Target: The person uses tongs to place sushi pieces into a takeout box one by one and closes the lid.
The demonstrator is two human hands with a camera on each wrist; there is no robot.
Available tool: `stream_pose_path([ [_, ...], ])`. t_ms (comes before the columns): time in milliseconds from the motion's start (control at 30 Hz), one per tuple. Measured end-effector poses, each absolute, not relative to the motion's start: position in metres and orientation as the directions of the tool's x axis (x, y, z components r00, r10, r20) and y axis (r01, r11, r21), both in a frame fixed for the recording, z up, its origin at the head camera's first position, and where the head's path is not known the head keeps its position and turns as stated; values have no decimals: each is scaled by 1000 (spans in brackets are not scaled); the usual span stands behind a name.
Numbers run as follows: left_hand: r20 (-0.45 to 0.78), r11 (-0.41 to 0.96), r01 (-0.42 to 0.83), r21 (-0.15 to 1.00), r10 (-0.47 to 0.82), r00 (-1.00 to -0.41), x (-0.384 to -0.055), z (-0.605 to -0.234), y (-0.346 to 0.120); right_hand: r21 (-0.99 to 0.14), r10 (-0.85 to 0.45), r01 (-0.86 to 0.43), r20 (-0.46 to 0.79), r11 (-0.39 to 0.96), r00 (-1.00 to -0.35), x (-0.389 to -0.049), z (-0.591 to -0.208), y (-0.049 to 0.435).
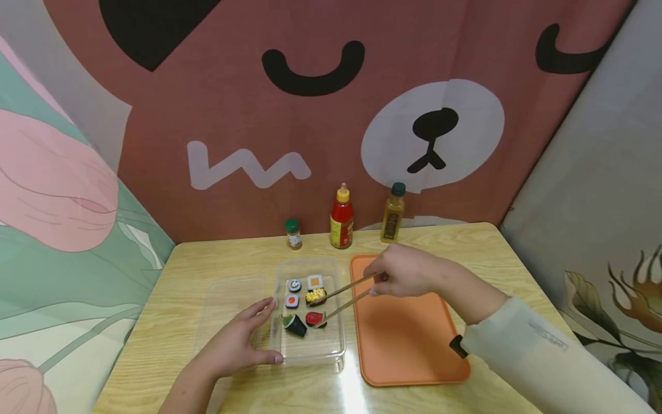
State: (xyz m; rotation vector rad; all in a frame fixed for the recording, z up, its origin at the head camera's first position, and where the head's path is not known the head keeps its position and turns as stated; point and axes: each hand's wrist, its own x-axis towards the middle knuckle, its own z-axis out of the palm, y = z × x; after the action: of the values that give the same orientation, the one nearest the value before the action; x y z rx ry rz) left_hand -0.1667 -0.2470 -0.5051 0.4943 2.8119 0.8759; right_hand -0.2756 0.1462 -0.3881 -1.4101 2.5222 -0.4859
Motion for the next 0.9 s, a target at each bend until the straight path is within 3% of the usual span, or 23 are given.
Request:
stream_pose_path([
  [900, -97, 794, 231, 563, 341, -935, -167, -501, -244, -547, -694, -719, 312, 427, -649, -222, -433, 229],
])
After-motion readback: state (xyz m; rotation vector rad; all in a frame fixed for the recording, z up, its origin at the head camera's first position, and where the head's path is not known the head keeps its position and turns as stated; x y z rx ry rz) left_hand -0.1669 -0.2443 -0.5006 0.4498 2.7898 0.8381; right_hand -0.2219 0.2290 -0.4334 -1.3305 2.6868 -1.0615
